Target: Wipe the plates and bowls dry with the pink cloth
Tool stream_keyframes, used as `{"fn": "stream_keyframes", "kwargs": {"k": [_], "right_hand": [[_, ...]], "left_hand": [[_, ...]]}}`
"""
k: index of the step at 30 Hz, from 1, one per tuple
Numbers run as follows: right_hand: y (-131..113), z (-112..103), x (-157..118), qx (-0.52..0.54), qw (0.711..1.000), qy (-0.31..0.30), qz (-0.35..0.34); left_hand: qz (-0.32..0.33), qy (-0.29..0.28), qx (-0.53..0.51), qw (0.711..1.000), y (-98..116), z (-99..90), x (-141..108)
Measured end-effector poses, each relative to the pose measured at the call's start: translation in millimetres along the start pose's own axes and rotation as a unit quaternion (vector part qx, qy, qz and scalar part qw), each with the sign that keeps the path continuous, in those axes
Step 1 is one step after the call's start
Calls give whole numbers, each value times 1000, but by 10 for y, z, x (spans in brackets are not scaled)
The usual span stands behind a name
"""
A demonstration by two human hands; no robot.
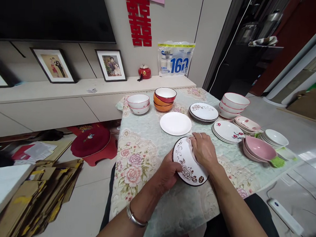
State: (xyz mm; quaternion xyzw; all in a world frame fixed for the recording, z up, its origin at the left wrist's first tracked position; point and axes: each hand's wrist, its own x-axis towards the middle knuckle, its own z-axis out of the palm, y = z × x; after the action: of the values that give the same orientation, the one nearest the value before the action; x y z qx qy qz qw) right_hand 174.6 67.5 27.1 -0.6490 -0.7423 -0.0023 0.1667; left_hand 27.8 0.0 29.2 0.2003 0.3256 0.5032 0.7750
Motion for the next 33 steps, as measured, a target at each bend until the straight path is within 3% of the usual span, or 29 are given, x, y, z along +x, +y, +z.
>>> {"fn": "stream_keyframes", "kwargs": {"k": [3,7,10,13,18,21,24,28,31,33], "right_hand": [[-183,0,-84,24,994,16,-107],[-375,-8,-176,118,957,-17,-265],[-358,29,-156,167,936,8,-311],[-216,100,-77,157,952,67,-254],[42,142,9,174,970,157,-59],[120,110,18,235,956,177,9],[124,94,1,255,953,159,45],[-31,135,-95,223,971,87,14],[-224,148,-193,230,970,15,-75],[-309,122,-229,273,949,-36,-156]], "left_hand": [[-4,-13,6,1000,-17,-2,-9],[16,-29,11,999,-45,-18,-16],[13,-31,16,999,-49,-22,-14],[-3,-32,18,999,-33,-17,-15],[-7,-26,1,1000,13,1,-24],[-2,-9,0,1000,29,-20,-9],[12,10,-4,1000,44,-56,20],[27,30,-19,999,68,-83,48],[32,36,-15,999,69,-105,54],[37,29,-12,999,59,-128,53]]}}
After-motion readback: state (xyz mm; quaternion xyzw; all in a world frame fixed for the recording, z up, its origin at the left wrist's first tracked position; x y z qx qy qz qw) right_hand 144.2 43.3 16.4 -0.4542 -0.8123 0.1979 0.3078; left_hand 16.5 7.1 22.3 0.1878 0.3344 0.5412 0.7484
